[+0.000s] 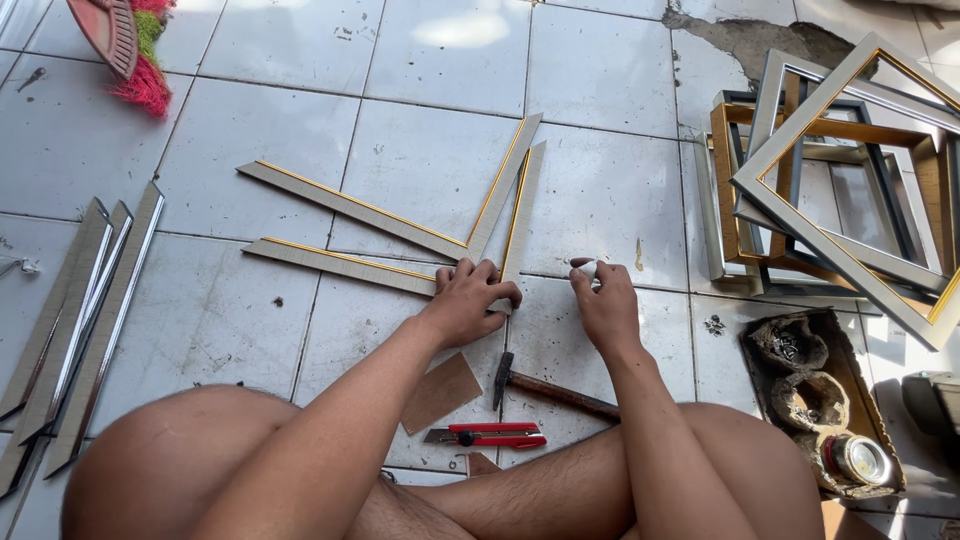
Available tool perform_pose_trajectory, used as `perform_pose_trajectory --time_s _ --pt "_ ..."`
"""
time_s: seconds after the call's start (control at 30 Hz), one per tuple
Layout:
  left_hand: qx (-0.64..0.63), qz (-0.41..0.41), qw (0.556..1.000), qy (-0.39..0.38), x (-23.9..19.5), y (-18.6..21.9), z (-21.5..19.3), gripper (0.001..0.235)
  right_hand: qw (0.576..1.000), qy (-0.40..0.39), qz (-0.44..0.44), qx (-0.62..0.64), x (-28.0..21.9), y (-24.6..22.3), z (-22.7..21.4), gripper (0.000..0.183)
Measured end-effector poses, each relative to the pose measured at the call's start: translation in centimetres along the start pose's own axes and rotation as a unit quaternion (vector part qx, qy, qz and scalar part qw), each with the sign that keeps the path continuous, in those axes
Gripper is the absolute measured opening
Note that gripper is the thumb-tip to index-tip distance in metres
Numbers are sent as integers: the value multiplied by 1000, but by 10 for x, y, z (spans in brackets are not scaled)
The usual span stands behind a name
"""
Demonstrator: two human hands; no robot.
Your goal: Assembling a picture frame by applying glue to mitered corners and joining the pieces together using a hammer.
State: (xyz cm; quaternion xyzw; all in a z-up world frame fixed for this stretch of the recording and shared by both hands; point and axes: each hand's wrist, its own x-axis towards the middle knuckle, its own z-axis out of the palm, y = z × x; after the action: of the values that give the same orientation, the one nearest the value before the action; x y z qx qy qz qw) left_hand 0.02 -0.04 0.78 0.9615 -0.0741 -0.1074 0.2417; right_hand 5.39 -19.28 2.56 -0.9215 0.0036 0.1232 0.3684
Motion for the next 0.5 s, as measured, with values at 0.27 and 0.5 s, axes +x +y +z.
perform_pose_trajectory --time_s 0.27,0.5 --pt "0 -6 1000 -19 -2 4 -6 18 992 118 -25 39 5 6 5 26" --pt "-12 0 1000 -15 -2 2 -5 17 985 150 23 82 -12 4 12 41"
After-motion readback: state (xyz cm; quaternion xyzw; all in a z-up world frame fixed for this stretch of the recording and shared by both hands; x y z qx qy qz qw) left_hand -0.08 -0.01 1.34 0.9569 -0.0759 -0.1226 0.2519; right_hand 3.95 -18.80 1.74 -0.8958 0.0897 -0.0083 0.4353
